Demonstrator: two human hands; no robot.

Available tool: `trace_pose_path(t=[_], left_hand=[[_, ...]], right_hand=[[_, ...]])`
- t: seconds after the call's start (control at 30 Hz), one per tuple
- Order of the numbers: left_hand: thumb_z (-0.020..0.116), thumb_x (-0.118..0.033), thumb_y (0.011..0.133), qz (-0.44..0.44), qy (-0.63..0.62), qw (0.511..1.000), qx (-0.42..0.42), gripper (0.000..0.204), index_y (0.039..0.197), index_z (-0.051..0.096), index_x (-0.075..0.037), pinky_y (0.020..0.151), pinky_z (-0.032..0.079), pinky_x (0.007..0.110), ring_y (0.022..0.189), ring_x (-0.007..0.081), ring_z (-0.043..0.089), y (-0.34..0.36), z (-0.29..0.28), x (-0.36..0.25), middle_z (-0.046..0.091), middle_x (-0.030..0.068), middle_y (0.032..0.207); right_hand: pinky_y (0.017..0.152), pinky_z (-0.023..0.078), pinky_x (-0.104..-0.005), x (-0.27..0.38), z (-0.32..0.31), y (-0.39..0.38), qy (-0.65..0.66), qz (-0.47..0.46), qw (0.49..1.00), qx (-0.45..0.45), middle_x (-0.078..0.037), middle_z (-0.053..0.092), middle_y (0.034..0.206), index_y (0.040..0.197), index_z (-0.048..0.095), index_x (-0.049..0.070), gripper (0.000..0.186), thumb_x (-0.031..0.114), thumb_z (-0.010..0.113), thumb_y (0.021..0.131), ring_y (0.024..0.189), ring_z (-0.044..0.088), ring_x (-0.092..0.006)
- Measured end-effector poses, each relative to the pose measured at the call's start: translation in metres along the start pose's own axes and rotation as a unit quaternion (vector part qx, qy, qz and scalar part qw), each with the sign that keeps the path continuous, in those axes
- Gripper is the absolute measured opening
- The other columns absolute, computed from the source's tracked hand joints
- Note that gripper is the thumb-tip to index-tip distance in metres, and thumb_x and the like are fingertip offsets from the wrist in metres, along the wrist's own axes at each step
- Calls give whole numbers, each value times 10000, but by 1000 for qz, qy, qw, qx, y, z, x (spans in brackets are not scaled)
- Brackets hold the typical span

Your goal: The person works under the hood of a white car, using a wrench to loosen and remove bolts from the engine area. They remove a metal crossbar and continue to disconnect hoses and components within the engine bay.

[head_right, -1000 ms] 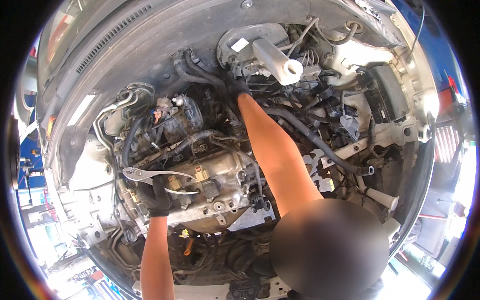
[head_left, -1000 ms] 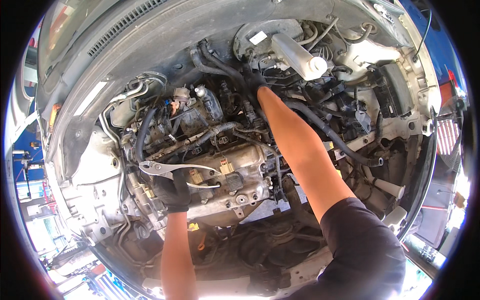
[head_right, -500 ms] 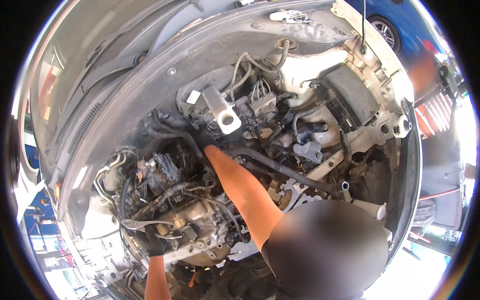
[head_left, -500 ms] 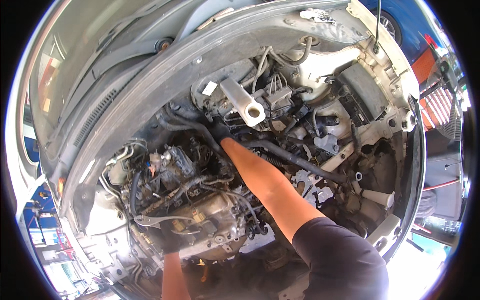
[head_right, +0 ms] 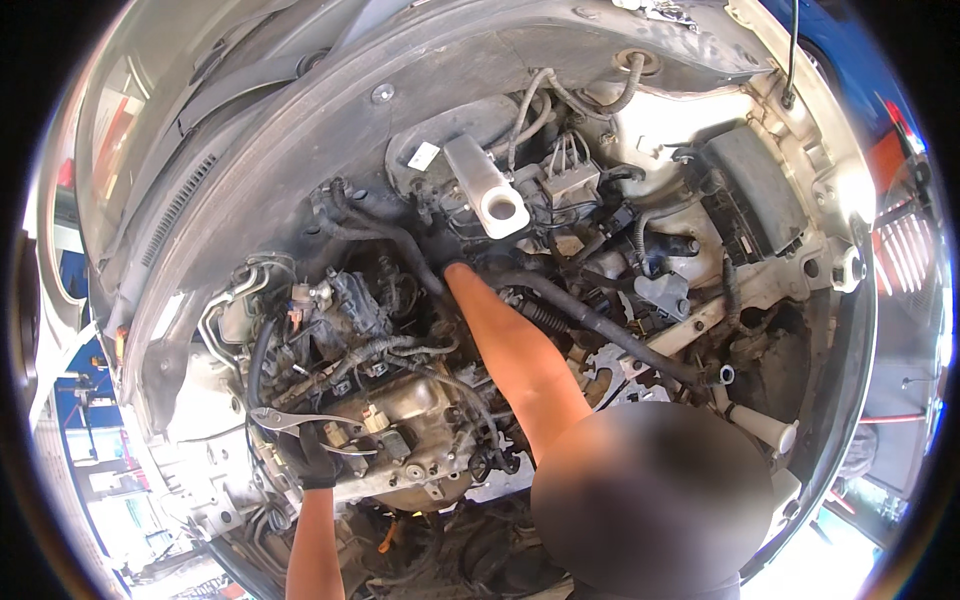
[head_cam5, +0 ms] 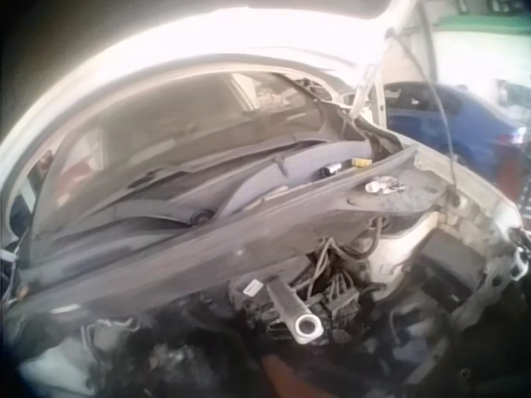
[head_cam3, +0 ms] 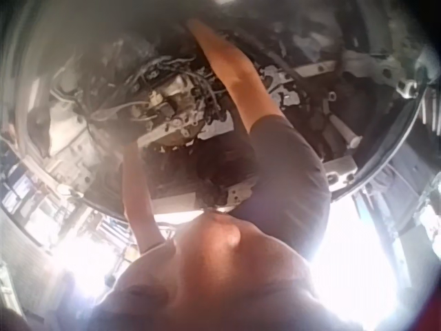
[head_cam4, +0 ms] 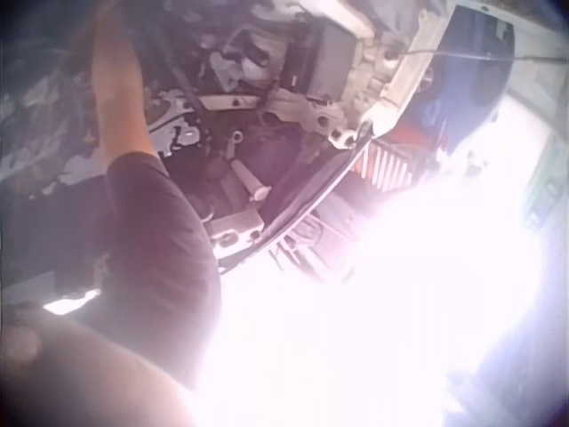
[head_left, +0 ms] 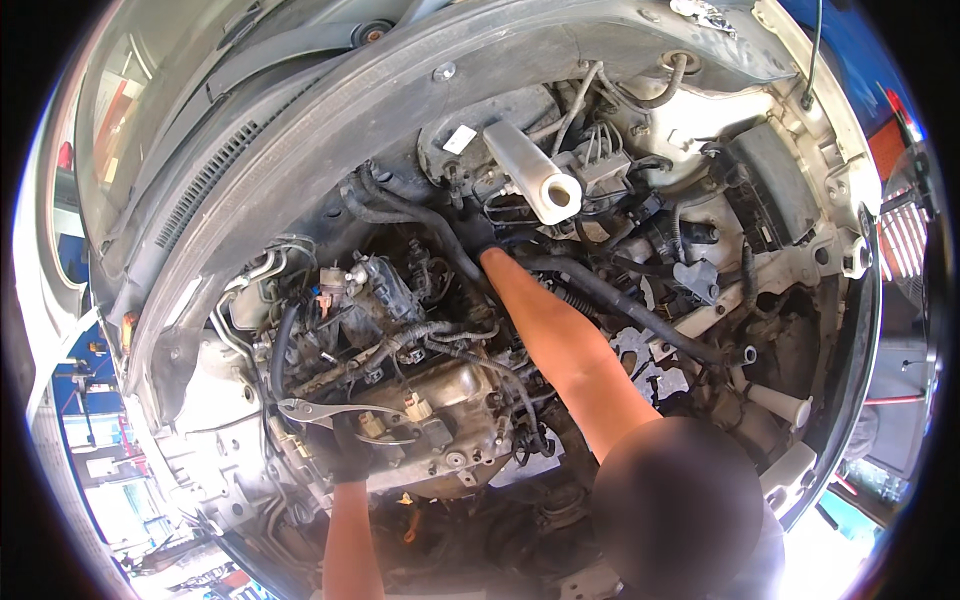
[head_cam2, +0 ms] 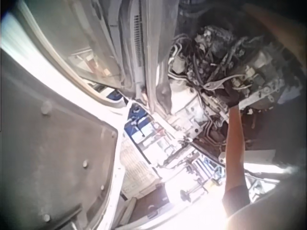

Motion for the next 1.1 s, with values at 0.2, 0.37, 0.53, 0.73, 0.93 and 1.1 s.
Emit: trace_pose_path(t=[0.2, 0.37, 0.53, 0.73, 0.93, 1.1], left_hand=[[571, -230, 877, 72, 128, 988, -39, 283, 1010, 559, 19, 689, 470, 328, 801, 188, 564, -4, -12, -10, 593, 99, 918], [534, -256, 853, 88, 107, 988, -67, 292, 898, 610, 22, 643, 470, 396, 682, 272, 605, -2, -11, -2, 640, 136, 786], [579, -223, 890, 65, 86, 994, 4, 243, 996, 547, -6, 670, 460, 286, 781, 135, 553, 2, -10, 2, 589, 70, 893], [537, -223, 856, 148, 214, 965, -30, 237, 875, 607, 3, 643, 446, 395, 706, 278, 569, -1, -16, -5, 618, 137, 802], [542, -209, 894, 131, 165, 977, -6, 220, 894, 592, 5, 557, 429, 276, 646, 141, 555, 6, -5, -11, 598, 58, 729], [531, -219, 890, 130, 206, 970, -10, 250, 875, 608, 19, 573, 437, 324, 655, 185, 576, -2, -13, -11, 613, 78, 731]], right_hand=[[912, 441, -480, 11, 4, -12, 13, 5, 1000, 21, -269, 599, 1161, 1374, 379, 70, 721, 575, 516, 878, 1086, 562, -444], [970, 415, -457, 23, -3, -21, 18, -59, 998, 30, -317, 551, 1209, 1399, 321, -23, 801, 593, 464, 908, 1165, 518, -443], [879, 422, -541, 26, -5, -23, -61, -93, 994, 12, -333, 544, 1184, 1296, 348, 11, 657, 552, 426, 933, 1065, 544, -491], [849, 433, -530, 31, 5, -19, -61, -75, 995, -9, -331, 562, 1114, 1240, 407, -4, 597, 496, 485, 923, 1042, 545, -485], [818, 434, -553, 22, 10, -7, 2, -121, 992, -41, -341, 595, 1038, 1231, 416, -30, 671, 573, 394, 935, 970, 564, -511], [788, 441, -543, 37, 9, -20, -85, -67, 994, -22, -329, 607, 1003, 1245, 406, -15, 677, 585, 380, 932, 943, 577, -503]])
Point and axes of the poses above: each hand's wrist, its own y-axis towards the middle knuckle, its own z-axis out of the palm, x = y × z, the point moved 7 cm from there along y, towards the middle knuckle
